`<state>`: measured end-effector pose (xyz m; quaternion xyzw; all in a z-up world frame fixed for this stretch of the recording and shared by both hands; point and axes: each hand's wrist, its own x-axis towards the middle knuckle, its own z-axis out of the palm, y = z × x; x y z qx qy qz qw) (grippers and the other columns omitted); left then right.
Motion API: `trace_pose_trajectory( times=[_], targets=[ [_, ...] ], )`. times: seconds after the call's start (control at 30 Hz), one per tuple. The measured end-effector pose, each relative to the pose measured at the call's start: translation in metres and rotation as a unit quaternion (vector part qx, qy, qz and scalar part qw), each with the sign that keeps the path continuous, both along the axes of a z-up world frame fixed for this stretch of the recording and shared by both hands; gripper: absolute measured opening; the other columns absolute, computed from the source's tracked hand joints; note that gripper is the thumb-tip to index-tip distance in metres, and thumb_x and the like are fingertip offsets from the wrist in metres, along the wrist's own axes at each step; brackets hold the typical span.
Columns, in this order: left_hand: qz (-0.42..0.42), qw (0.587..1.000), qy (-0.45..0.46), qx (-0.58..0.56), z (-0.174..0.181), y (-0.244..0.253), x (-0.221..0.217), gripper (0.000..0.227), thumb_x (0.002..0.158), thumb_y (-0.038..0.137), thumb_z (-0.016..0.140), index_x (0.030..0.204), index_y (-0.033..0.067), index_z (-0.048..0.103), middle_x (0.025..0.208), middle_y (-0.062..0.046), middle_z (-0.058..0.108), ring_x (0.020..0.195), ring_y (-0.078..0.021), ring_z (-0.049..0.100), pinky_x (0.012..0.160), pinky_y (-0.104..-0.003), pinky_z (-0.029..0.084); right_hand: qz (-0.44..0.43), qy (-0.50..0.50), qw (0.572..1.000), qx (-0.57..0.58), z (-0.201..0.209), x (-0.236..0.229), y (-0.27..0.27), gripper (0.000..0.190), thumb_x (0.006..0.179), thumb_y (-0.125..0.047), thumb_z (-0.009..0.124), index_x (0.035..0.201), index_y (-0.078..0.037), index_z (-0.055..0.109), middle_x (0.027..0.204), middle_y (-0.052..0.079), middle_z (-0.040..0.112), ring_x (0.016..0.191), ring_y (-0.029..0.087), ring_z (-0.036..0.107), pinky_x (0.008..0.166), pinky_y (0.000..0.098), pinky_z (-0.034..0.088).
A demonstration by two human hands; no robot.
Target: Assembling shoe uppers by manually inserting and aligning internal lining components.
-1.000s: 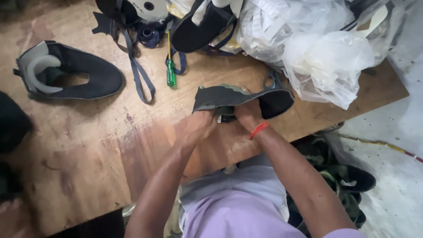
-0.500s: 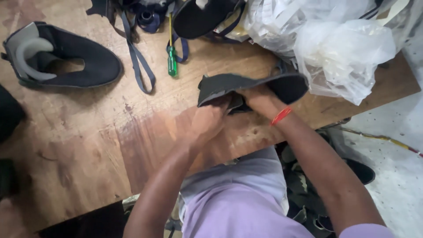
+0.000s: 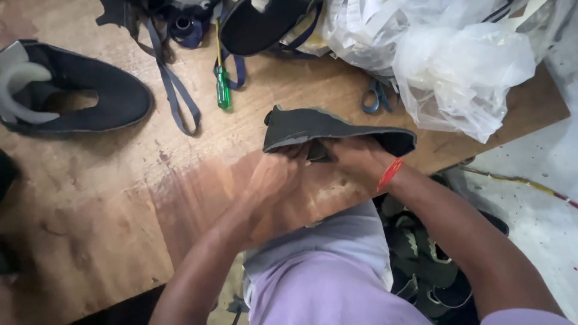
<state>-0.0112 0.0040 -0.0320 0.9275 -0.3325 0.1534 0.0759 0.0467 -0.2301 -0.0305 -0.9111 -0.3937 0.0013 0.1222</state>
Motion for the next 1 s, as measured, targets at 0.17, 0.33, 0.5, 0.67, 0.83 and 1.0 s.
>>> trace_pose_trajectory(
  times=[0.17, 0.33, 0.5, 0.67, 0.83, 1.0],
  targets=[
    [-0.007, 0.988, 0.155, 0.016, -0.017, 0.007, -0.005, 0.062, 0.095, 0.018, 0.053, 0.152, -0.0068, 0.050, 0.141, -0.025, 0.061, 0.122, -0.0313, 0.061, 0.101, -0.042, 0.049, 0.021, 0.044, 0.995, -0.090, 0.031, -0.008, 0.007, 0.054, 0.083, -0.025, 0.062, 0.130, 0.000, 0.062, 0.129, 0.024, 0.063, 0.124, 0.041, 0.057, 0.111, 0.0499, 0.040],
    [-0.024, 0.997, 0.062, -0.045, 0.004, -0.005, -0.004, 0.070, 0.087, 0.038, 0.062, 0.141, -0.0049, 0.049, 0.134, -0.026, 0.061, 0.122, -0.0364, 0.064, 0.102, -0.046, 0.050, 0.146, -0.153, 0.966, -0.148, -0.005, -0.009, -0.012, 0.042, 0.084, -0.025, 0.063, 0.117, 0.000, 0.067, 0.129, 0.016, 0.068, 0.120, 0.035, 0.063, 0.110, 0.0567, 0.044],
    [0.023, 0.957, 0.289, -0.022, 0.012, -0.014, -0.004, 0.090, 0.087, 0.043, 0.065, 0.158, -0.0045, 0.034, 0.140, -0.029, 0.056, 0.123, -0.0394, 0.058, 0.100, -0.047, 0.047, 0.080, 0.018, 0.985, -0.151, -0.004, -0.033, -0.007, 0.046, 0.086, -0.024, 0.064, 0.127, -0.005, 0.070, 0.114, 0.017, 0.070, 0.103, 0.037, 0.066, 0.098, 0.0532, 0.049],
    [-0.015, 0.983, 0.184, -0.005, -0.012, -0.027, -0.001, 0.091, 0.090, 0.053, 0.062, 0.153, -0.0067, 0.037, 0.156, -0.027, 0.044, 0.144, -0.0374, 0.041, 0.120, -0.047, 0.030, 0.078, 0.186, 0.970, 0.138, 0.001, -0.037, -0.014, 0.022, 0.088, -0.015, 0.065, 0.108, -0.015, 0.077, 0.102, 0.009, 0.077, 0.093, 0.033, 0.071, 0.086, 0.0442, 0.056],
    [-0.017, 0.981, 0.188, -0.044, -0.003, -0.022, -0.004, 0.100, 0.087, 0.067, 0.060, 0.151, -0.0070, 0.039, 0.157, -0.026, 0.038, 0.149, -0.0416, 0.029, 0.124, -0.051, 0.018, -0.002, 0.161, 0.980, 0.117, 0.002, -0.003, 0.002, 0.022, 0.089, -0.019, 0.067, 0.108, -0.010, 0.073, 0.102, 0.014, 0.071, 0.092, 0.034, 0.070, 0.080, 0.0440, 0.056],
    [-0.088, 0.987, 0.125, -0.050, 0.008, -0.012, -0.018, 0.095, 0.091, 0.066, 0.059, 0.152, -0.0054, 0.042, 0.162, -0.028, 0.038, 0.153, -0.0413, 0.030, 0.128, -0.049, 0.017, -0.119, -0.062, 0.991, 0.015, -0.036, 0.003, 0.014, 0.028, 0.086, -0.012, 0.063, 0.112, -0.011, 0.074, 0.111, 0.014, 0.073, 0.103, 0.038, 0.069, 0.086, 0.0493, 0.055]
  ],
)
